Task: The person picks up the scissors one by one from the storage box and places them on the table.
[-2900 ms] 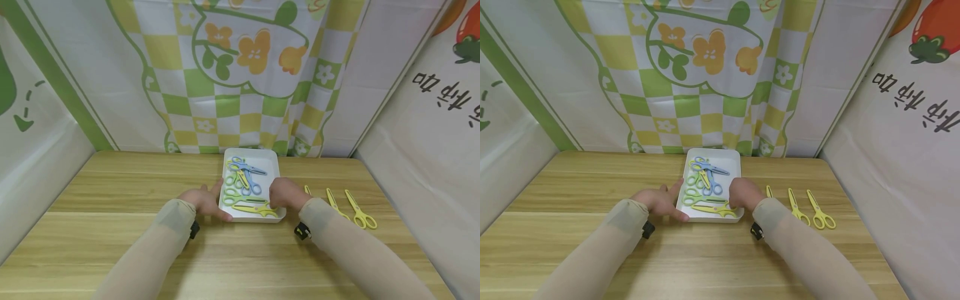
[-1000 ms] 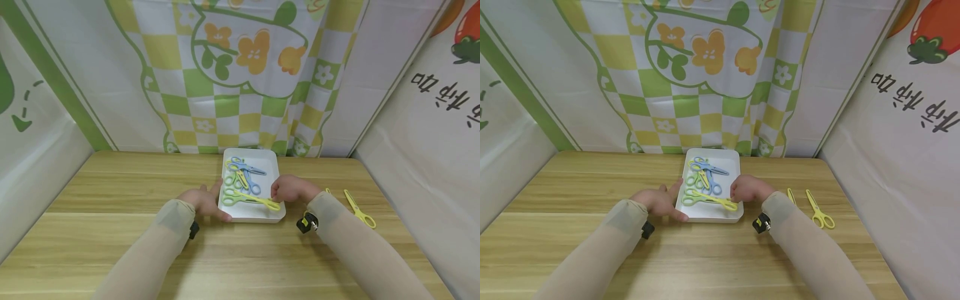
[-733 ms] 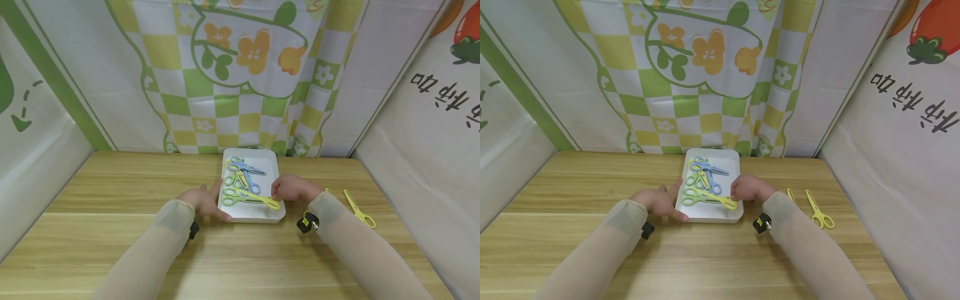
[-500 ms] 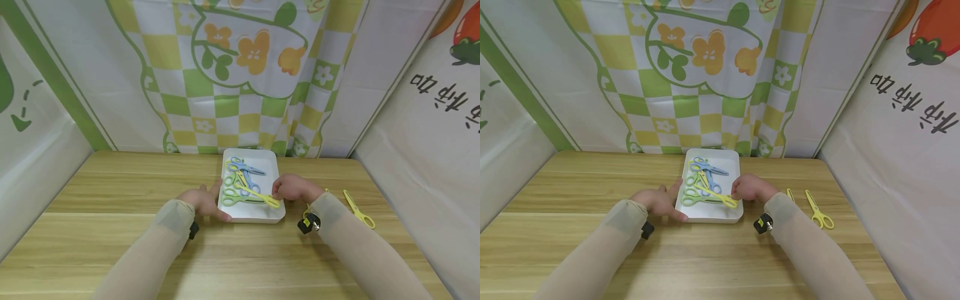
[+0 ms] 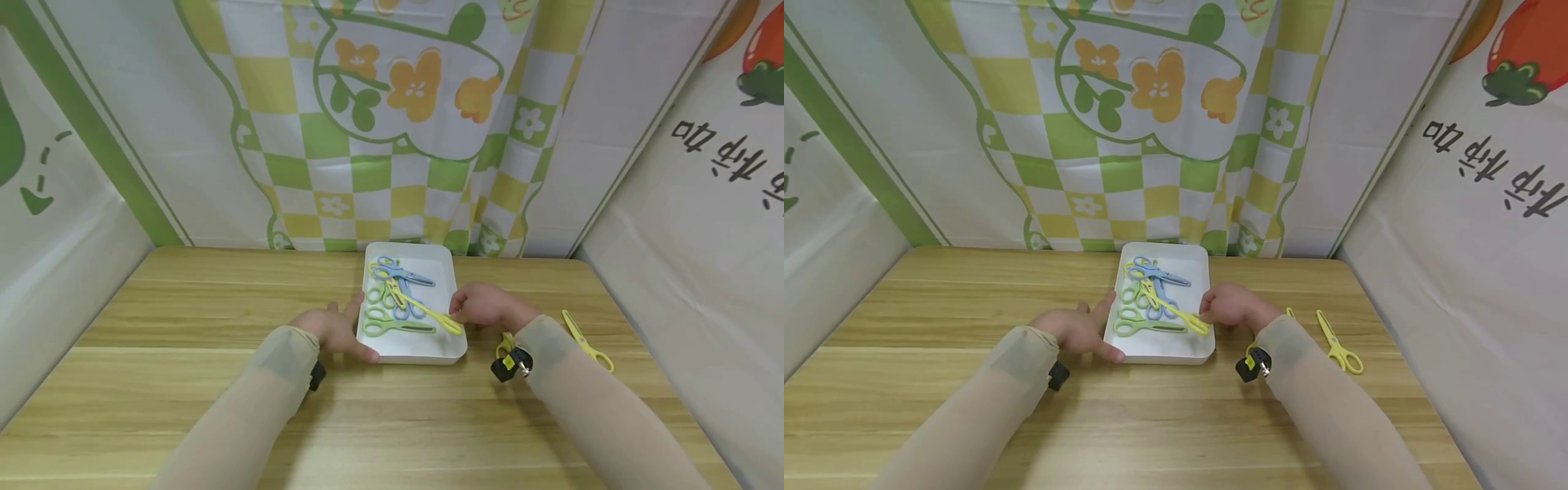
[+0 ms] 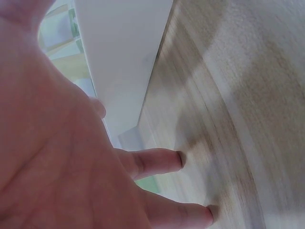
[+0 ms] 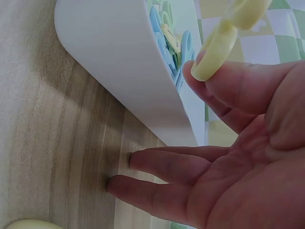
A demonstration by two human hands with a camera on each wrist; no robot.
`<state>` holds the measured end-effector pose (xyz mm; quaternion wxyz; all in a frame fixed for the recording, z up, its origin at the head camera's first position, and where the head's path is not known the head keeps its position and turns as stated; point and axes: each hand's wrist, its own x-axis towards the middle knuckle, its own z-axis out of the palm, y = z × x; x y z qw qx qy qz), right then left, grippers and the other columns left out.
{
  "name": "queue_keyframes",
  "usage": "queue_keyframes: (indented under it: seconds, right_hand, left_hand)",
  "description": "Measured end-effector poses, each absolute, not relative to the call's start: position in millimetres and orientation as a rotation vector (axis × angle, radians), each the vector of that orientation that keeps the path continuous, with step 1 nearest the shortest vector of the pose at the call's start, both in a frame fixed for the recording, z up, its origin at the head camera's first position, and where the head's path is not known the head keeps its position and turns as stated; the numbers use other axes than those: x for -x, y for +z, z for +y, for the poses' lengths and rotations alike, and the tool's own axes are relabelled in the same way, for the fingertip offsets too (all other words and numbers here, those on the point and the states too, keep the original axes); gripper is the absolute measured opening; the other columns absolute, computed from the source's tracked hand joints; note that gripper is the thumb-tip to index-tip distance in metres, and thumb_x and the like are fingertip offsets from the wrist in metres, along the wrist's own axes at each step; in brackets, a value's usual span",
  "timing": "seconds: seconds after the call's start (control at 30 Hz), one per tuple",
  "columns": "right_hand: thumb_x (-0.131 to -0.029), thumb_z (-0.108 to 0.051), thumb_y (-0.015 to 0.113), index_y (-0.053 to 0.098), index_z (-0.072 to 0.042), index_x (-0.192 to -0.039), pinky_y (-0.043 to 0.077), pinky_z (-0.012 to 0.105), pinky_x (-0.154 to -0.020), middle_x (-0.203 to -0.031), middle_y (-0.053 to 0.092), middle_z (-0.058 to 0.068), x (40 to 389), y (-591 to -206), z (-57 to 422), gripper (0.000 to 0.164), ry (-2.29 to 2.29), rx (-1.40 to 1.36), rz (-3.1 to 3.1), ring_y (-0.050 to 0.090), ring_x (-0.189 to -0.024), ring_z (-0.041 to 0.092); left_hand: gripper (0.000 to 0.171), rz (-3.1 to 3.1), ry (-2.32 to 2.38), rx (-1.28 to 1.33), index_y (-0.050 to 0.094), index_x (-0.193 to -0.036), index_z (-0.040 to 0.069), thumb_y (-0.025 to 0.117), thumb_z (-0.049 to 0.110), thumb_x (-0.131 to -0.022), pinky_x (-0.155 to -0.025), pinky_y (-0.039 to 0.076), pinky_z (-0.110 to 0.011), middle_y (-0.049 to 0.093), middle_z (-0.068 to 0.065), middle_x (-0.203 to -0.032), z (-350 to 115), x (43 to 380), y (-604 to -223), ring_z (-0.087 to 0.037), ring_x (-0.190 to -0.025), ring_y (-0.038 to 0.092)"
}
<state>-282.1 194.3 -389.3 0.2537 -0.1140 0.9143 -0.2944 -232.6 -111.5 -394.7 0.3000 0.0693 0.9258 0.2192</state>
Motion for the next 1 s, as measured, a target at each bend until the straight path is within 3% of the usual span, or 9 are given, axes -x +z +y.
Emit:
queue_keyframes:
  seconds: [0.37,0.5,0.83,0.9,1.0]
  right_hand:
    - [-0.093,-0.009,0.066,0.068,-0.006,-0.089,0.045,0.038,-0.071,-0.085,0.059,0.006,277.2,-392.0,206.7,0.005,-1.027,0.206,2.465,0.054,-0.082,0.027]
    - [-0.094,-0.01,0.065,0.07,-0.005,-0.091,0.043,0.034,-0.068,-0.085,0.06,0.006,273.7,-394.2,211.4,0.008,-1.048,0.193,2.516,0.054,-0.085,0.032]
    - [-0.092,-0.009,0.062,0.07,0.004,-0.106,0.044,0.035,-0.074,-0.093,0.062,0.01,267.9,-392.4,225.6,0.021,-1.149,0.084,2.627,0.053,-0.087,0.027]
    - [-0.091,-0.008,0.061,0.069,0.005,-0.105,0.043,0.035,-0.075,-0.094,0.062,0.009,267.2,-392.0,228.4,0.021,-1.178,0.079,2.641,0.052,-0.089,0.026]
    - [-0.091,-0.006,0.059,0.066,0.002,-0.084,0.041,0.034,-0.073,-0.079,0.055,0.006,265.6,-391.1,232.1,0.013,-1.211,0.09,2.642,0.049,-0.081,0.023]
  left_hand:
    - [0.133,2.46,0.587,-0.188,-0.007,-0.161,0.027,0.079,0.069,-0.069,-0.107,0.02,-0.068,0.006,-0.035,-0.158,-110.5,233.0,-394.8,-0.056,-0.14,0.017]
    - [0.134,2.46,0.577,-0.192,-0.007,-0.161,0.026,0.079,0.07,-0.068,-0.108,0.019,-0.068,0.005,-0.034,-0.159,-112.2,233.9,-396.3,-0.055,-0.141,0.016]
    - [0.133,2.46,0.575,-0.198,-0.008,-0.161,0.026,0.079,0.069,-0.069,-0.108,0.019,-0.068,0.005,-0.034,-0.158,-111.9,233.5,-395.3,-0.055,-0.141,0.016]
    - [0.131,2.462,0.575,-0.199,-0.008,-0.161,0.026,0.078,0.068,-0.071,-0.108,0.019,-0.068,0.005,-0.035,-0.158,-111.3,233.6,-394.9,-0.056,-0.14,0.017]
    - [0.131,2.464,0.576,-0.2,-0.008,-0.161,0.026,0.078,0.067,-0.072,-0.107,0.021,-0.068,0.006,-0.036,-0.158,-110.9,233.2,-394.3,-0.056,-0.14,0.018]
